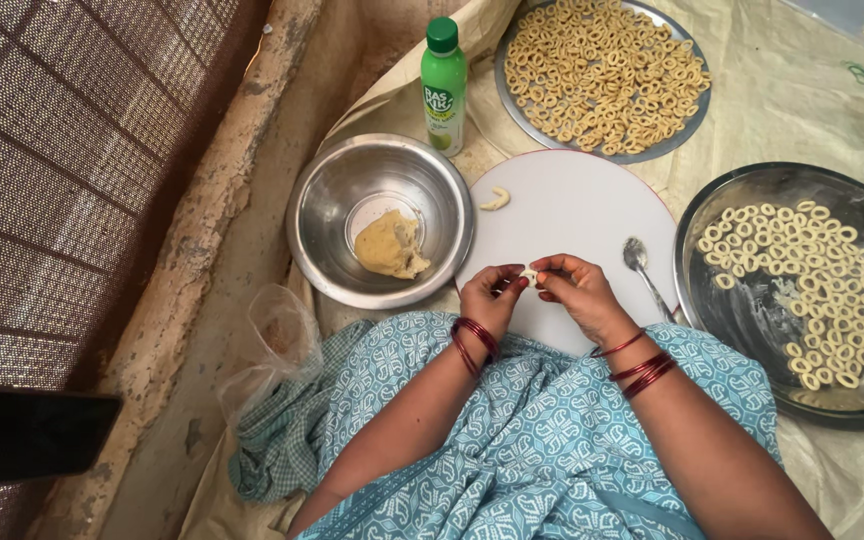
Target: The person rolls small pieces of dough into thin ropes on a white board, then joins the ends to form ring shapes and places them on a metal tray. The process is repeated continuously with dough taken from a metal bowl.
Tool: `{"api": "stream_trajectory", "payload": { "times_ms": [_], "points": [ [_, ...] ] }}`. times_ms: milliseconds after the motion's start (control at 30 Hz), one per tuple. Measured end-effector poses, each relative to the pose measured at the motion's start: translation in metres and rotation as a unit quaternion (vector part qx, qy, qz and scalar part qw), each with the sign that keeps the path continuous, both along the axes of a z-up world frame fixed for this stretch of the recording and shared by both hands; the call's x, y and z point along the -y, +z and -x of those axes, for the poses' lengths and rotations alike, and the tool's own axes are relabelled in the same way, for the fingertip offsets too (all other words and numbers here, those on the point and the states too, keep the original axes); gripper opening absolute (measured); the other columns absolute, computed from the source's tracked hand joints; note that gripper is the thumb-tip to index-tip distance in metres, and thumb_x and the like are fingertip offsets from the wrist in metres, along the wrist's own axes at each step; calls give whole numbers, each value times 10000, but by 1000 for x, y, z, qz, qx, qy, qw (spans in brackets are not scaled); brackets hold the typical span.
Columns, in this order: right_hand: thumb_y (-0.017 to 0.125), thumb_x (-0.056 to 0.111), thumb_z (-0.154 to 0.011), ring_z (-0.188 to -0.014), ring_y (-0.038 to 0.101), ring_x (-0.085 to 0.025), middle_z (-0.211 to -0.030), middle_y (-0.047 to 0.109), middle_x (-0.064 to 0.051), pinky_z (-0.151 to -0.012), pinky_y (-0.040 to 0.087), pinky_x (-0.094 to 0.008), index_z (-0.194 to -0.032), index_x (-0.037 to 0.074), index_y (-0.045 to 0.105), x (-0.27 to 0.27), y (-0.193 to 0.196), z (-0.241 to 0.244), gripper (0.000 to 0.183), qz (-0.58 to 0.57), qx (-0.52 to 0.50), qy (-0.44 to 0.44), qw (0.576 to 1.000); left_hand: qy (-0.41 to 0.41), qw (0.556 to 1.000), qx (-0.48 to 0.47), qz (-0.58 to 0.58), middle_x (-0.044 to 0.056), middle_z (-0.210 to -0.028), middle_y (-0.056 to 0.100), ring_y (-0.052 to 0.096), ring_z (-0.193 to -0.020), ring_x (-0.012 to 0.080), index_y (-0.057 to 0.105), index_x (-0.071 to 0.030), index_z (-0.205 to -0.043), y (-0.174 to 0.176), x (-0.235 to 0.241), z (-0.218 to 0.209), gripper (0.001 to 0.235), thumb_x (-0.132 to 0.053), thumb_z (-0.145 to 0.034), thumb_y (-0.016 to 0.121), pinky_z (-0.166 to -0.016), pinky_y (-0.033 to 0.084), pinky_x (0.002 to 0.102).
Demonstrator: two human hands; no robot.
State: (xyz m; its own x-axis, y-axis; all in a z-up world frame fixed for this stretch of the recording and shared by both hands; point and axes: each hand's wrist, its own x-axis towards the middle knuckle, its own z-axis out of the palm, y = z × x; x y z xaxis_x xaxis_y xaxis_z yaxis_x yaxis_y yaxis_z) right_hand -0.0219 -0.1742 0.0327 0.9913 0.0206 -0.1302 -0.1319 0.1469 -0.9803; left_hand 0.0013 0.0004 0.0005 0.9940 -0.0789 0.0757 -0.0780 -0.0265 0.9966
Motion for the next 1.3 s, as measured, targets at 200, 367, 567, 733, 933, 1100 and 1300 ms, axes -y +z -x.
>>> {"api": "stream_trajectory", "payload": {
  "times_ms": [200,367,567,733,933,1100,1300],
  "points": [
    [699,40,-930,-918,677,-126,-1082,700,-45,-832,581,-287,-1169,11,674,-3,4,0,241,-15,4,23,1000,-26,999,-37,14,36,-869,751,635,-761,77,775,5,-1062,-19,0,-7,202,-119,-903,791,-693,534,233],
    [684,56,-934,-983,678,-103,-1080,708,-37,-841,584,-284,-1184,34,668,1,8,-1,251,-11,13,-4,1000,-82,991,-74,79,-3,-925,751,630,-793,64,710,-55,-1281,-21,0,-11,335,-194,-979,674,-730,524,225],
    [718,65,-934,-919,669,-104,-1055,733,-39,-803,567,-265,-1144,22,699,3,3,-2,215,12,36,-3,999,-129,980,-128,86,-13,-957,753,623,-784,64,715,-60,-1281,-27,-3,-13,356,-255,-988,655,-696,518,234],
    [722,65,-945,-876,668,-105,-1016,737,-58,-789,558,-258,-1140,20,728,4,-4,-3,201,54,57,9,997,-138,974,-161,81,11,-935,750,630,-787,82,757,-25,-1175,-35,-3,-16,317,-265,-974,709,-699,516,245],
    [684,119,-964,-952,679,-87,-1091,735,-30,-805,566,-258,-1179,48,702,3,1,-2,227,21,26,18,999,-156,963,-196,101,15,-944,728,664,-819,98,713,-12,-1115,-35,-6,-16,289,-237,-940,759,-709,537,266],
    [709,99,-930,-963,660,-99,-1065,698,-19,-802,561,-264,-1244,62,679,2,9,-1,318,23,15,20,999,-152,950,-228,152,2,-974,751,650,-779,92,734,-62,-1146,-31,-6,-18,327,-334,-1002,623,-695,533,250],
    [715,73,-910,-954,663,-89,-1057,690,5,-794,565,-263,-1215,66,677,1,11,-3,307,15,12,14,1000,-141,952,-219,158,33,-991,752,643,-773,99,743,-48,-1161,-28,-7,-18,318,-312,-1017,639,-691,523,256]
  ]
}}
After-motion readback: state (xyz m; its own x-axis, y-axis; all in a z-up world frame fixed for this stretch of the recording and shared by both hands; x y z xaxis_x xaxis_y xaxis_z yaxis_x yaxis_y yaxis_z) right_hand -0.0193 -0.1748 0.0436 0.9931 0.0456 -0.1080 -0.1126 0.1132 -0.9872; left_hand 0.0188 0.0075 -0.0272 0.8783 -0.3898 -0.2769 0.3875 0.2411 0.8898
